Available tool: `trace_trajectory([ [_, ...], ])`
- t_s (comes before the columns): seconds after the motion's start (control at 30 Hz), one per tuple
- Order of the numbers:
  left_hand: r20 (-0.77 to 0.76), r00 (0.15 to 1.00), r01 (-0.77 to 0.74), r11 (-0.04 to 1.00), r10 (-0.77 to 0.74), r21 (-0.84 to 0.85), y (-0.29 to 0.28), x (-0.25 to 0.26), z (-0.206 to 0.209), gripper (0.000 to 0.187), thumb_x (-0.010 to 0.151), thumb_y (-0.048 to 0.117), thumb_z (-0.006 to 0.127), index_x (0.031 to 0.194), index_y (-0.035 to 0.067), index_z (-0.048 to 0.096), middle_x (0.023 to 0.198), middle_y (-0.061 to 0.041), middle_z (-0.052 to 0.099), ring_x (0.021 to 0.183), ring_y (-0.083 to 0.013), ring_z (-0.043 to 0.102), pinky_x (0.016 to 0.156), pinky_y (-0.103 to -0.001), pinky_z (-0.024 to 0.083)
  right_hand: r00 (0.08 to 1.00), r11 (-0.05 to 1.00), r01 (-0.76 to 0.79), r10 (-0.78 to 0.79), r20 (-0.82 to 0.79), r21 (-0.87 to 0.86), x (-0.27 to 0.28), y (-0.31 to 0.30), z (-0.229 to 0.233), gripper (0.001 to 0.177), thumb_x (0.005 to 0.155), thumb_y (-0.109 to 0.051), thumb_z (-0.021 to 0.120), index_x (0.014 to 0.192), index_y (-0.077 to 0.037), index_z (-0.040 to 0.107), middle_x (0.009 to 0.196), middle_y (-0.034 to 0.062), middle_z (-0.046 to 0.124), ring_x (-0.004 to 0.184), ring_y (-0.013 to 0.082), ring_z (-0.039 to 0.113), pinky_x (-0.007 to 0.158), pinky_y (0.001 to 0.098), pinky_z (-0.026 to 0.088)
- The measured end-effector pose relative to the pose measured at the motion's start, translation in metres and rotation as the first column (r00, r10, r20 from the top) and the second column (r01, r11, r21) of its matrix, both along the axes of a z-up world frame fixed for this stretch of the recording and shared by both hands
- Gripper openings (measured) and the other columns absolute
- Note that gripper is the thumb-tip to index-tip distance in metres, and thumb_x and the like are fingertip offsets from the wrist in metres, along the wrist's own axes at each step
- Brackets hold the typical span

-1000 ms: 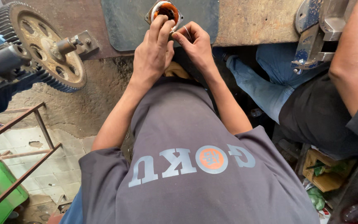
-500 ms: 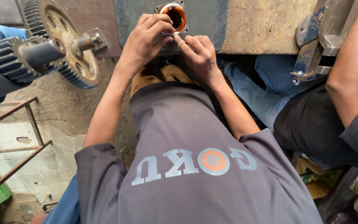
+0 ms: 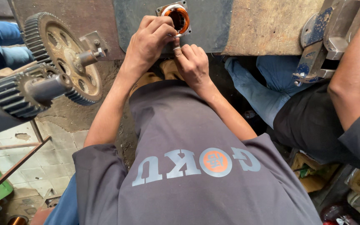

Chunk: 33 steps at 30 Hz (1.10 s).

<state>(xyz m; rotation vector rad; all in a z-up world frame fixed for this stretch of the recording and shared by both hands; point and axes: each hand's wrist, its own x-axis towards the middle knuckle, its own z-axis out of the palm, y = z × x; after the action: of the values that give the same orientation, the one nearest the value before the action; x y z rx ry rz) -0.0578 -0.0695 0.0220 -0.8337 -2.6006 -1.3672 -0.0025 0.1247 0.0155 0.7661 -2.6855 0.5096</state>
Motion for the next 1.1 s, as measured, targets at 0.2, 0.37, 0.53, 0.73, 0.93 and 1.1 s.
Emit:
trace_trajectory([
  [0.2, -0.022, 0.998, 0.051, 0.997, -0.052, -0.062, -0.005, 0.002, 0.009, 0.026, 0.094, 0.008, 0.078, 0.117, 0.011, 0.066, 0.127, 0.002, 0.063, 0.117, -0.0268, 0.059, 0.092, -0.039, 0.058, 0.977, 0.900, 0.147, -0.067, 0.203, -0.411, 0.015, 0.001, 0.013, 0.038, 0.095, 0.006, 0.071, 0.131, -0.002, 0.067, 0.092, 0.0081, 0.062, 0.080, 0.0218, 0.062, 0.074, 0.0347, 0.053],
  [0.37, -0.031, 0.999, 0.030, 0.995, -0.032, -0.090, -0.003, 0.000, 0.008, 0.025, 0.096, 0.006, 0.077, 0.117, 0.014, 0.065, 0.128, 0.005, 0.063, 0.118, -0.0247, 0.060, 0.089, -0.037, 0.060, 0.941, 0.826, 0.235, -0.061, 0.334, -0.511, 0.018, -0.010, 0.015, 0.037, 0.096, 0.007, 0.071, 0.132, -0.001, 0.067, 0.090, 0.0090, 0.064, 0.079, 0.0212, 0.063, 0.074, 0.0336, 0.054],
  [0.53, -0.001, 1.000, 0.029, 0.994, -0.029, -0.107, -0.004, 0.005, 0.003, 0.024, 0.096, 0.002, 0.071, 0.116, 0.013, 0.064, 0.128, 0.003, 0.065, 0.115, -0.0272, 0.061, 0.087, -0.038, 0.060, 0.975, 0.926, 0.083, 0.001, 0.222, -0.369, 0.021, -0.002, 0.013, 0.045, 0.089, 0.007, 0.070, 0.134, 0.004, 0.063, 0.090, 0.0107, 0.061, 0.083, 0.0270, 0.060, 0.076, 0.0389, 0.052],
  [0.73, 0.083, 0.997, 0.012, 0.997, -0.007, -0.071, 0.002, -0.008, 0.035, 0.023, 0.090, 0.008, 0.071, 0.112, 0.014, 0.066, 0.127, -0.003, 0.068, 0.112, -0.0314, 0.062, 0.087, -0.041, 0.056, 0.995, 0.994, 0.095, -0.093, 0.027, -0.062, 0.007, -0.018, 0.042, 0.035, 0.087, 0.000, 0.070, 0.123, 0.001, 0.068, 0.081, 0.0078, 0.054, 0.075, 0.0248, 0.057, 0.066, 0.0389, 0.047],
  [0.93, -0.001, 0.997, 0.082, 0.995, -0.082, -0.060, 0.000, 0.000, 0.024, 0.028, 0.085, 0.011, 0.073, 0.112, 0.010, 0.066, 0.125, -0.004, 0.064, 0.111, -0.0320, 0.058, 0.093, -0.043, 0.054, 0.991, 0.964, 0.122, -0.131, -0.024, -0.234, 0.006, 0.004, 0.031, 0.030, 0.084, 0.000, 0.071, 0.113, -0.008, 0.074, 0.087, 0.0046, 0.066, 0.079, 0.0244, 0.061, 0.069, 0.0383, 0.049],
  [1.1, 0.010, 0.998, -0.056, 0.996, 0.057, -0.067, 0.014, 0.015, 0.022, 0.024, 0.090, 0.014, 0.074, 0.113, 0.011, 0.067, 0.123, -0.002, 0.065, 0.113, -0.0293, 0.059, 0.089, -0.041, 0.056, 0.998, 0.938, 0.056, -0.048, 0.032, -0.342, -0.011, 0.020, 0.025, 0.041, 0.084, -0.011, 0.083, 0.123, -0.009, 0.074, 0.085, 0.0066, 0.063, 0.078, 0.0261, 0.058, 0.073, 0.0382, 0.050],
])
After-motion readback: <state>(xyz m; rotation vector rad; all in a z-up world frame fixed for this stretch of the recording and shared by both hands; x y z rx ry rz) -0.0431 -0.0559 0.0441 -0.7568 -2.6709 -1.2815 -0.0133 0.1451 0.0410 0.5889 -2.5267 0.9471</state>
